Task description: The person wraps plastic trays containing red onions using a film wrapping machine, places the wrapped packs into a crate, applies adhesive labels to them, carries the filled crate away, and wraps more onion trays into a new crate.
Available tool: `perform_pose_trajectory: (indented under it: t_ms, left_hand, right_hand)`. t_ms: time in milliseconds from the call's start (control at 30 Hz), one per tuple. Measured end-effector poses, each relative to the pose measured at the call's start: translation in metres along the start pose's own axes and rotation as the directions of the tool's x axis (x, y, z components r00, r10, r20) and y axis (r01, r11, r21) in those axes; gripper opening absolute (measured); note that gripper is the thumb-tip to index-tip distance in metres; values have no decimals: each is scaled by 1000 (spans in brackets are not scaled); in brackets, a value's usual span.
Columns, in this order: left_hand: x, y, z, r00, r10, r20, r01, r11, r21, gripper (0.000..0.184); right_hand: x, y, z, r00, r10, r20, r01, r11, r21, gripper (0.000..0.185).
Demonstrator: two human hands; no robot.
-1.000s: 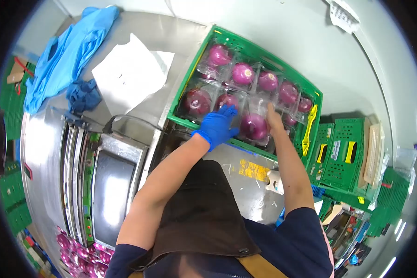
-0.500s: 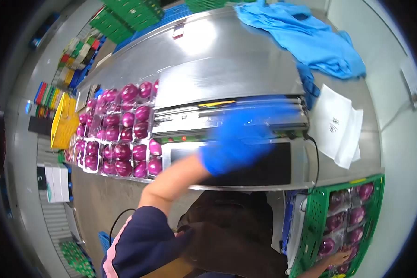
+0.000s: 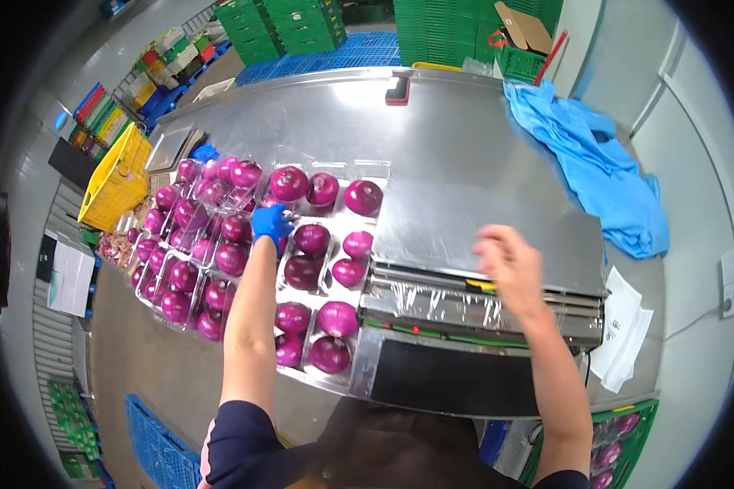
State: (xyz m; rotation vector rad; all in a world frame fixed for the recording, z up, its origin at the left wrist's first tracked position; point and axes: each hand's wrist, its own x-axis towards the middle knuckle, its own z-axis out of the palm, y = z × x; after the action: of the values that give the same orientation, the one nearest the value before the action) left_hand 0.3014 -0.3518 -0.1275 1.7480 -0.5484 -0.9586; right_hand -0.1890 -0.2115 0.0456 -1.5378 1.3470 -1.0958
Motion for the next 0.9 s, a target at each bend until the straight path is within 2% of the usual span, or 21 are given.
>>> perform_pose_trajectory:
  t_ms: [67, 100, 167, 233, 300, 400, 467, 500, 567, 633, 667, 733, 800, 867, 900]
  left_hand:
    - [7, 0, 1, 998, -56, 12, 57, 997, -56, 22]
    - [1, 3, 2, 1000, 2, 1, -2, 1000, -10, 24]
    - [-13, 12, 0, 1000, 9, 10, -9, 999, -38, 26]
    - [-25, 17, 1, 1000, -29, -11, 28, 998, -56, 29]
    - [-26, 19, -2, 999, -37, 18, 38, 997, -70, 28]
    - [-23, 17, -7, 995, -71, 65, 74, 996, -46, 25]
    - [-21, 14, -4, 997, -63, 44, 67, 994, -88, 24]
    - [-23, 14, -4, 998, -54, 16, 55, 992, -111, 22]
    - [-41, 30, -7, 989, 135, -61, -135, 991, 1, 19]
    - [-46, 28, -10, 992, 129, 16, -127, 989, -81, 16]
    - [-59, 32, -3, 964, 247, -98, -256, 961, -99, 14]
    - [-62, 45, -12, 989, 146, -8, -146, 989, 15, 15]
    - [1, -11, -36, 973, 226, 42, -229, 969, 88, 17]
    - [33, -26, -48, 937, 350, -3, -329, 882, 336, 19]
    - [7, -6, -39, 986, 167, -31, -163, 982, 100, 19]
  right_hand:
    - [47, -11, 55, 973, -115, 200, 135, 987, -90, 15]
    - [73, -9, 80, 937, -185, 296, 233, 963, -136, 16]
    - [123, -18, 129, 876, -275, 397, 384, 895, -226, 18]
    - [175, -5, 184, 840, -359, 407, 480, 842, -247, 24]
    - [215, 3, 237, 855, -293, 428, 447, 835, -322, 34]
    - [254, 28, 309, 896, -264, 356, 396, 839, -374, 43]
    - [271, 46, 350, 916, -263, 304, 373, 838, -398, 47]
    - [277, 41, 357, 895, -50, 443, 277, 842, -464, 47]
    - [283, 36, 358, 874, -92, 478, 325, 841, -432, 51]
    - [281, 35, 349, 855, -72, 513, 314, 859, -403, 53]
    - [276, 32, 347, 844, -39, 536, 282, 881, -379, 52]
    - [267, 28, 333, 833, 1, 553, 232, 907, -351, 52]
    - [257, 23, 322, 839, 19, 544, 194, 924, -330, 52]
    - [260, 35, 320, 859, -81, 505, 280, 900, -334, 53]
    - [259, 42, 322, 864, -120, 489, 315, 887, -339, 54]
